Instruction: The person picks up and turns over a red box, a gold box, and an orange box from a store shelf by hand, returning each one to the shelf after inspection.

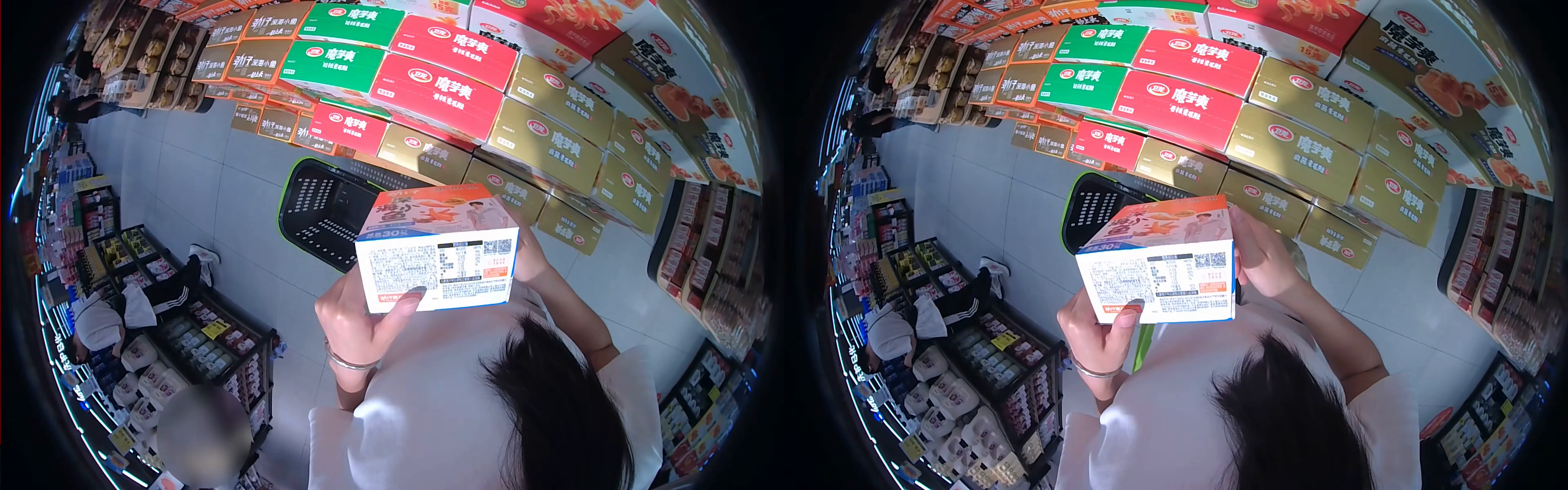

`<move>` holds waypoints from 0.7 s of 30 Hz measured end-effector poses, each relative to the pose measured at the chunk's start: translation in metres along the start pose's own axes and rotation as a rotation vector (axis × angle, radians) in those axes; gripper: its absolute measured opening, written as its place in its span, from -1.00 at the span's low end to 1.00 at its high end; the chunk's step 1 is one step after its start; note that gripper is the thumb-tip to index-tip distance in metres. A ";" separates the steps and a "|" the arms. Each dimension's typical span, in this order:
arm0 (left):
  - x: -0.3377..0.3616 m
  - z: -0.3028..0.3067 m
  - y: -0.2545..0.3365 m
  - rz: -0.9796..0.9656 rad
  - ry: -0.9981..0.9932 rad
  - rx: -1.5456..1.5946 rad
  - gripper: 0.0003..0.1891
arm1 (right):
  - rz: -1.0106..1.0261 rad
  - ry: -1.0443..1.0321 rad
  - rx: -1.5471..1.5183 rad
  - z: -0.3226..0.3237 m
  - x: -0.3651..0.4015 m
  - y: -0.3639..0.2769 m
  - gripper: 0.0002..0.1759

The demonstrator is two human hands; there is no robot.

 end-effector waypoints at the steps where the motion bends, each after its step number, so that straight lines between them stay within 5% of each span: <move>1: 0.001 0.000 0.000 0.000 0.005 -0.002 -0.53 | 0.012 0.011 0.023 0.000 0.001 -0.001 -0.33; 14: 0.008 0.004 0.002 0.004 -0.017 0.011 -0.51 | 0.036 -0.003 0.034 -0.003 0.010 0.010 -0.38; 16: 0.008 0.005 0.003 0.019 -0.058 0.145 -0.33 | 0.137 0.168 -0.142 -0.008 0.011 0.018 -0.37; 19: 0.006 0.005 0.000 -0.063 -0.086 0.261 -0.12 | 0.151 0.060 -0.373 0.001 0.014 0.020 -0.32; 21: 0.006 0.005 -0.009 -0.144 -0.170 0.326 0.05 | 0.126 0.058 -0.269 0.007 0.013 0.009 -0.27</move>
Point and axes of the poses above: each hand's wrist, its own x-axis away from the middle knuckle, its own z-axis out of the back of the hand, y = z × x, the point moved 1 cm from there along -x, towards the middle knuckle, and after that the axes turned 8 degrees about z, right-handed, at the moved point
